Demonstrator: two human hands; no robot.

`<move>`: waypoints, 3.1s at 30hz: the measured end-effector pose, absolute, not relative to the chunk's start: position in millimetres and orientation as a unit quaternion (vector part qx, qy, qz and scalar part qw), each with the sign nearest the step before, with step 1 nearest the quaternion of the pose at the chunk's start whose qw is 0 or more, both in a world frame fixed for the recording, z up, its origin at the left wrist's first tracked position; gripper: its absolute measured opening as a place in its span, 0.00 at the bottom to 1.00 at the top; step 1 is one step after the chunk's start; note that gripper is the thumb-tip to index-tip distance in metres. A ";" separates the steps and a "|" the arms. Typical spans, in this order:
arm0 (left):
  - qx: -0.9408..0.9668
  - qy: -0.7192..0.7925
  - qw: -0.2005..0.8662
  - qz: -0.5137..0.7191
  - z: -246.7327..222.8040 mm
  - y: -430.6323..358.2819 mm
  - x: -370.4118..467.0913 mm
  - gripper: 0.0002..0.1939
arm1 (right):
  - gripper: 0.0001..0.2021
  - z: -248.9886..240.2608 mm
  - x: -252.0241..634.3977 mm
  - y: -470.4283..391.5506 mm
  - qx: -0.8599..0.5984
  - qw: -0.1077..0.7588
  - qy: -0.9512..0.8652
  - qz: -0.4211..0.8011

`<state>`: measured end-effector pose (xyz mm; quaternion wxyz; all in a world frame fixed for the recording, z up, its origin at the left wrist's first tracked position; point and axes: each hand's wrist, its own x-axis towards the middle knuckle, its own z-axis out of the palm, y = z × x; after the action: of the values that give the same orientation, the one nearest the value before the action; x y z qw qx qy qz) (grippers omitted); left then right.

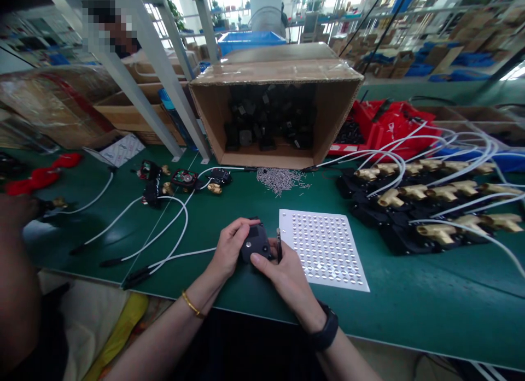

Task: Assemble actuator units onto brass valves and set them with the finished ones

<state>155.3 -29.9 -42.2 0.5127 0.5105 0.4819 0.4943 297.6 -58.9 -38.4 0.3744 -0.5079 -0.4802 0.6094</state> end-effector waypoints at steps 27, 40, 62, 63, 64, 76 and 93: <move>0.625 0.397 0.519 0.427 -28.8 -27.7 135.4 0.30 | 0.22 -38.0 288.1 -56.2 -0.473 0.425 -0.408 0.655; 0.515 0.449 0.520 0.513 -31.6 9.6 140.1 0.18 | 0.21 -30.6 277.2 -31.3 -0.485 0.436 -0.425 0.627; 0.645 0.482 0.387 0.449 -47.5 -20.5 140.3 0.38 | 0.24 -40.3 275.5 -37.5 -0.482 0.440 -0.465 0.598; 0.645 0.488 0.380 0.448 -49.4 -20.2 141.8 0.37 | 0.24 -41.2 275.0 -37.8 -0.483 0.440 -0.465 0.597; 0.646 0.492 0.377 0.445 -50.8 -19.9 142.8 0.37 | 0.24 -42.0 274.9 -38.0 -0.485 0.437 -0.466 0.598; 0.652 0.498 0.325 0.471 -64.7 -17.1 144.3 0.40 | 0.39 -2.7 303.2 -13.7 -0.438 0.222 -0.854 0.174; 0.749 0.430 0.270 0.426 -62.4 -20.3 154.1 0.36 | 0.23 3.1 321.7 -34.1 -0.462 0.202 -0.863 0.034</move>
<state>154.1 -20.3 -62.4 0.2701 0.7489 0.4296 0.4261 321.7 -34.1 3.1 0.2017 -0.4618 -0.8631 0.0343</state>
